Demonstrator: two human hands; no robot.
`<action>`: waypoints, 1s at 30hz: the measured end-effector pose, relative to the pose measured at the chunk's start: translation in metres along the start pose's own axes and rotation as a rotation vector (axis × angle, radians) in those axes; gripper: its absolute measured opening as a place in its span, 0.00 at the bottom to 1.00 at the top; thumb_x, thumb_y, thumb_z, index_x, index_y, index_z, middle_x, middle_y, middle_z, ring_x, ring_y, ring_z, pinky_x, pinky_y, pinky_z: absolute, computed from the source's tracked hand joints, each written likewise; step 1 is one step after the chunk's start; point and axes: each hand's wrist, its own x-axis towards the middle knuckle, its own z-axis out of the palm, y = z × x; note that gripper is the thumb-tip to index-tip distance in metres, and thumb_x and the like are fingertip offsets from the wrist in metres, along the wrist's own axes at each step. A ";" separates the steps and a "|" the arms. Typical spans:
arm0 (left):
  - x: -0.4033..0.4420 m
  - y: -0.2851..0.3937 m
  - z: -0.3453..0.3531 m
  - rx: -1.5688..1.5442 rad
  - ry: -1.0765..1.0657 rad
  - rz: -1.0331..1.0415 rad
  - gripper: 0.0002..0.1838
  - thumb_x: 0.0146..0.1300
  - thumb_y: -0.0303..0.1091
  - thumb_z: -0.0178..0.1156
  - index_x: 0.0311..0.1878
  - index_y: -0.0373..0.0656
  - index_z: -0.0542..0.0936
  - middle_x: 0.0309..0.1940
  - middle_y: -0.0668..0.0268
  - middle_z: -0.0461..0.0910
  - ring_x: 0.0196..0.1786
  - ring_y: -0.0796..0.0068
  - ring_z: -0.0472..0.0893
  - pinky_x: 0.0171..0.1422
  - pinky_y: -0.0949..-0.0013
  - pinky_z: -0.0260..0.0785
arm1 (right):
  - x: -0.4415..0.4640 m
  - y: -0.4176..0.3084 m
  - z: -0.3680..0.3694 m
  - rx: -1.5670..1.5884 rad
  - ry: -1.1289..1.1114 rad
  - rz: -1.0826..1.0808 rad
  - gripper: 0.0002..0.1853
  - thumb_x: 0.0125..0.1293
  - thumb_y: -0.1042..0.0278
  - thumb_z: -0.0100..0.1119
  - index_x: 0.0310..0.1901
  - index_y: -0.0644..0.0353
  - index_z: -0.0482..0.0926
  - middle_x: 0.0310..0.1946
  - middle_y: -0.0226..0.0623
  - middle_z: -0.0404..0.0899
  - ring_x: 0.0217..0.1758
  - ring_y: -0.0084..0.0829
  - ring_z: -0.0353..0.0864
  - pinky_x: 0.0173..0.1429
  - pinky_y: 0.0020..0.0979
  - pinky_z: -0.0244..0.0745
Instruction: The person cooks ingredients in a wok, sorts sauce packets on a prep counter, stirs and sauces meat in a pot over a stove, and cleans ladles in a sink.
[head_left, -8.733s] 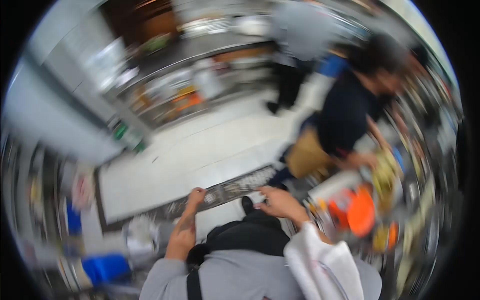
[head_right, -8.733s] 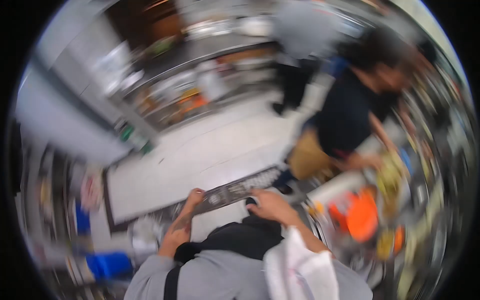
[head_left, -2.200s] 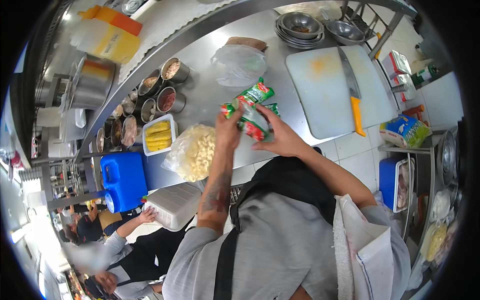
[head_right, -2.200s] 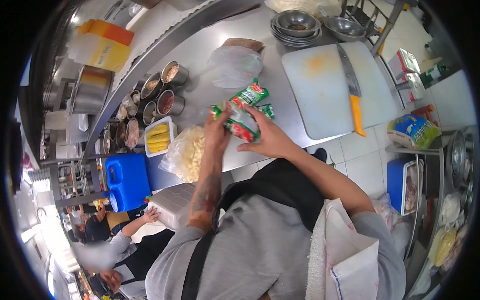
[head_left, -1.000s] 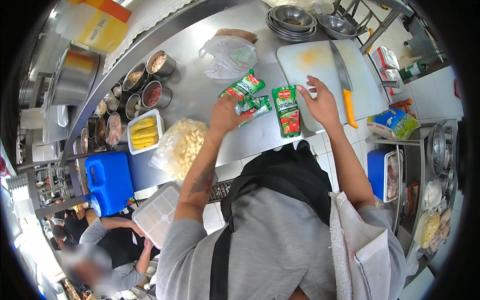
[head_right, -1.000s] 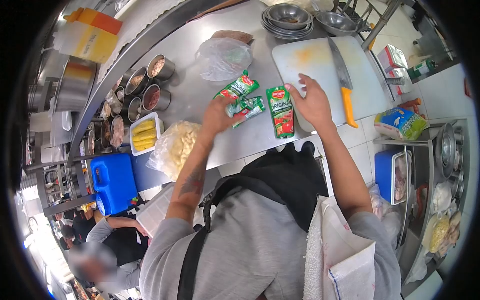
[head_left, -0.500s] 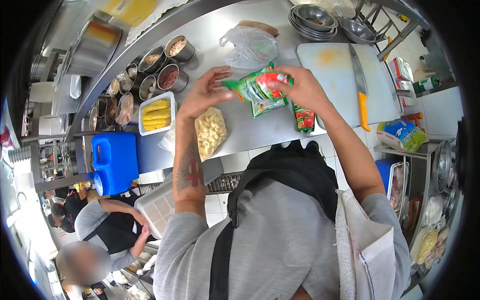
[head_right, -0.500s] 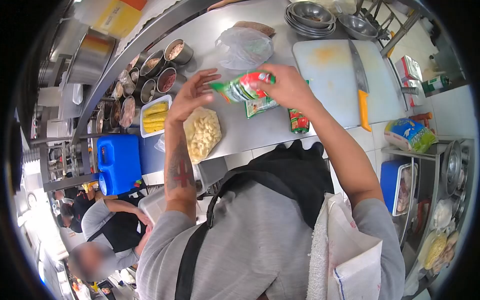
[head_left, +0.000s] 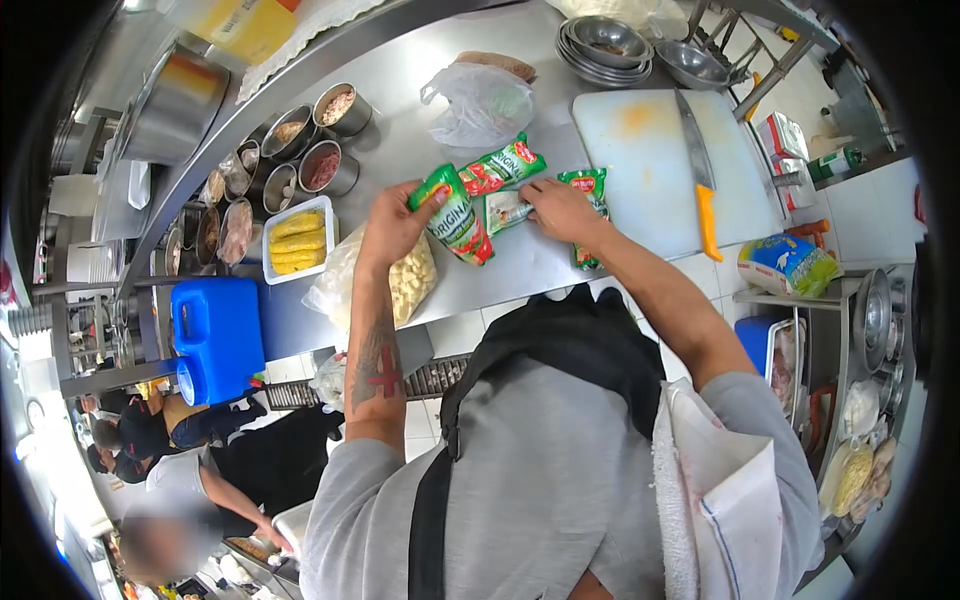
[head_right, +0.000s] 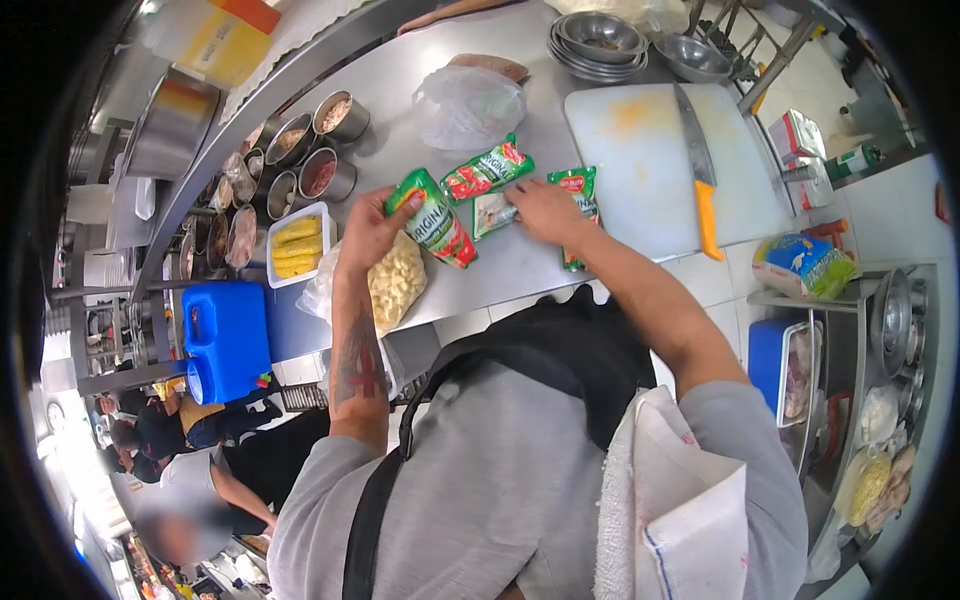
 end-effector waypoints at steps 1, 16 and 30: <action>0.000 -0.005 0.001 0.028 -0.027 0.013 0.12 0.70 0.37 0.65 0.41 0.35 0.84 0.27 0.74 0.80 0.34 0.86 0.72 0.40 0.73 0.68 | 0.002 0.003 -0.011 -0.012 0.000 -0.006 0.34 0.58 0.67 0.69 0.68 0.55 0.71 0.64 0.44 0.75 0.66 0.48 0.75 0.70 0.47 0.70; 0.026 -0.059 0.031 -0.292 -0.092 -0.045 0.12 0.71 0.38 0.64 0.48 0.39 0.85 0.34 0.74 0.83 0.38 0.86 0.78 0.45 0.73 0.72 | -0.038 0.013 0.000 1.339 0.116 0.266 0.25 0.68 0.68 0.65 0.64 0.64 0.73 0.50 0.37 0.82 0.49 0.28 0.84 0.54 0.32 0.79; -0.007 0.067 0.037 0.109 0.024 0.320 0.09 0.64 0.30 0.68 0.45 0.37 0.88 0.32 0.65 0.83 0.37 0.77 0.80 0.40 0.71 0.72 | -0.042 -0.073 -0.064 0.588 0.178 0.141 0.24 0.62 0.49 0.68 0.43 0.67 0.80 0.23 0.48 0.81 0.33 0.48 0.84 0.38 0.47 0.72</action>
